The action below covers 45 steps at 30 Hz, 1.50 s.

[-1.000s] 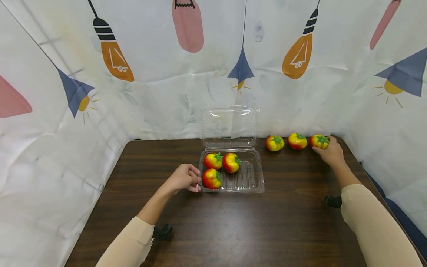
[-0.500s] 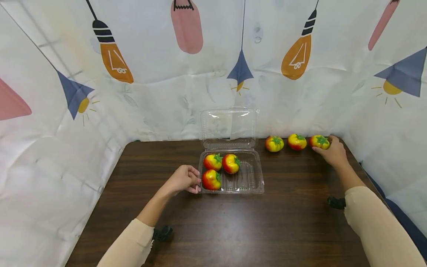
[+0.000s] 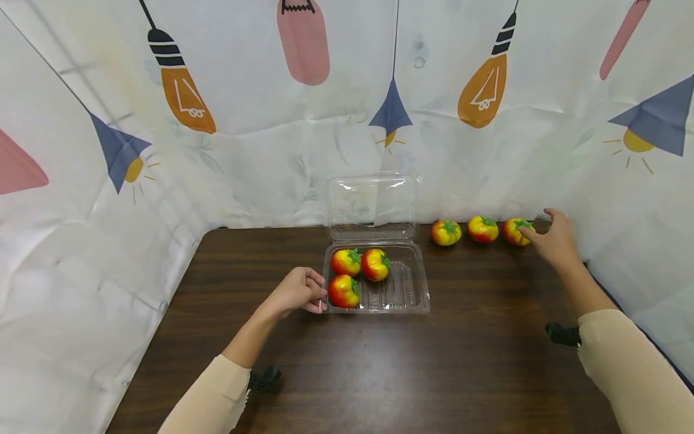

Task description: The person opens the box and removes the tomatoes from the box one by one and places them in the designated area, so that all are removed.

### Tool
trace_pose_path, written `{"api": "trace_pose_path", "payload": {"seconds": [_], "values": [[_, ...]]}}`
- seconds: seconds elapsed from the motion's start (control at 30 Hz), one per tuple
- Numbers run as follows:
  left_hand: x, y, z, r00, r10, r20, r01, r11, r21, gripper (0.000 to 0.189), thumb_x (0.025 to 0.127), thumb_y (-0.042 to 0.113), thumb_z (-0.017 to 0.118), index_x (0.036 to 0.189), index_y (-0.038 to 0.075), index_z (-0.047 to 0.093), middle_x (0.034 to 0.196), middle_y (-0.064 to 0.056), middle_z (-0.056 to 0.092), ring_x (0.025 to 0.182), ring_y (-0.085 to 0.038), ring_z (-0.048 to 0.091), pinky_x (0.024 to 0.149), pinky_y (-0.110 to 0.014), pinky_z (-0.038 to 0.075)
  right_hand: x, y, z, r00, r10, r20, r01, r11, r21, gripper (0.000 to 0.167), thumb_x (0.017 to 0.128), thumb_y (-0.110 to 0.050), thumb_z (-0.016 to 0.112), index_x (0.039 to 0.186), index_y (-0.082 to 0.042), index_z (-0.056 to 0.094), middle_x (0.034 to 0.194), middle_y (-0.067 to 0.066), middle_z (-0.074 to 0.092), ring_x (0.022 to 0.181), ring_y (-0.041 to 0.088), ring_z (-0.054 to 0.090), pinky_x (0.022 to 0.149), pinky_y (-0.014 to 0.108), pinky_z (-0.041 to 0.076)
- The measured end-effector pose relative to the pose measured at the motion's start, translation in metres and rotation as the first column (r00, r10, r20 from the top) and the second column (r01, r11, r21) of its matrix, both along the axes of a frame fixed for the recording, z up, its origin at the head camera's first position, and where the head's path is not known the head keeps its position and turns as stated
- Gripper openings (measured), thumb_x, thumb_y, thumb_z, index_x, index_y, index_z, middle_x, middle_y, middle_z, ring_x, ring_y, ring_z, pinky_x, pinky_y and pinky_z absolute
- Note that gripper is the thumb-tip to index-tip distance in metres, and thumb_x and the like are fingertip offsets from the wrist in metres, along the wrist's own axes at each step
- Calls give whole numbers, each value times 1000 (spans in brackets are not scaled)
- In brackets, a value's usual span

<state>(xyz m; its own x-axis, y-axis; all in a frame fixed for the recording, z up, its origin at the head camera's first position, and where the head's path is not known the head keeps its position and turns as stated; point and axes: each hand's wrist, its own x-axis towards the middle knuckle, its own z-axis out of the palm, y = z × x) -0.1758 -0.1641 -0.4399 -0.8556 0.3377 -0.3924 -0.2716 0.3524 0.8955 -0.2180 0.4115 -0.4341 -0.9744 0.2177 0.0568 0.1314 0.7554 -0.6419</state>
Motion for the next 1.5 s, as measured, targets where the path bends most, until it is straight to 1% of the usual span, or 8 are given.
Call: {"api": "trace_pose_path", "payload": {"seconds": [0.2, 0.33, 0.57, 0.83, 1.07, 1.13, 1.27, 1.5], "values": [[0, 0, 0, 1000, 9, 11, -9, 1000, -3, 24, 97, -5, 63, 117, -13, 52, 80, -17, 72, 65, -22, 73, 63, -35, 66, 5, -16, 12, 993, 32, -115, -31, 999, 9, 78, 102, -34, 64, 154, 13, 29, 149, 45, 35, 128, 63, 44, 103, 75, 42], [-1, 1, 1, 1000, 4, 12, -4, 1000, -4, 24, 97, -6, 63, 117, -13, 52, 81, -18, 73, 66, -23, 74, 63, -35, 66, 9, -29, 20, 989, 72, -126, -71, 997, 7, 75, 101, -29, 68, 153, 12, 33, 147, 44, 40, 128, 63, 45, 103, 75, 43], [-2, 0, -1, 1000, -2, 11, 2, 1000, -6, 25, 98, -5, 63, 118, -13, 52, 83, -19, 74, 66, -22, 74, 63, -34, 66, 14, -54, 25, 984, 145, -101, -148, 989, -22, 77, 99, -33, 72, 155, 3, 34, 154, 34, 38, 137, 55, 42, 107, 72, 41], [-3, 0, -3, 1000, -5, 23, 5, 1000, 3, 26, 97, -6, 64, 118, -14, 51, 83, -18, 73, 64, -20, 73, 63, -34, 66, 17, -82, 26, 953, 265, -147, -267, 964, 8, 69, 97, -28, 74, 150, 2, 42, 151, 29, 45, 136, 50, 47, 109, 70, 41], [-3, 1, -3, 1000, 7, 17, -7, 1000, 0, 24, 97, -6, 64, 116, -13, 52, 81, -17, 72, 63, -21, 73, 61, -34, 66, 20, -107, 20, 923, 360, -134, -363, 932, 2, 67, 96, -27, 76, 150, -2, 45, 152, 22, 48, 138, 44, 48, 113, 65, 43], [-3, 1, -3, 1000, 11, 22, -11, 1000, -2, 24, 97, -6, 64, 116, -12, 52, 80, -16, 72, 63, -21, 73, 62, -34, 66, 21, -115, 18, 910, 392, -133, -392, 919, 25, 67, 95, -27, 77, 150, -4, 46, 151, 21, 50, 138, 43, 49, 113, 65, 43], [-3, 1, -5, 1000, 8, 18, -8, 1000, -1, 24, 97, -6, 64, 117, -13, 52, 80, -16, 72, 62, -20, 73, 63, -36, 66, 21, -132, 15, 866, 479, -146, -471, 878, 88, 70, 92, -25, 80, 151, -6, 47, 151, 19, 51, 137, 43, 50, 112, 64, 44], [-3, 1, -2, 1000, 7, 23, -7, 1000, -1, 25, 97, -6, 65, 117, -12, 52, 80, -16, 72, 62, -20, 72, 63, -36, 66, 19, -166, 14, 778, 619, -105, -601, 783, 159, 81, 87, -21, 85, 155, -8, 43, 157, 17, 47, 145, 39, 43, 118, 62, 39]]}}
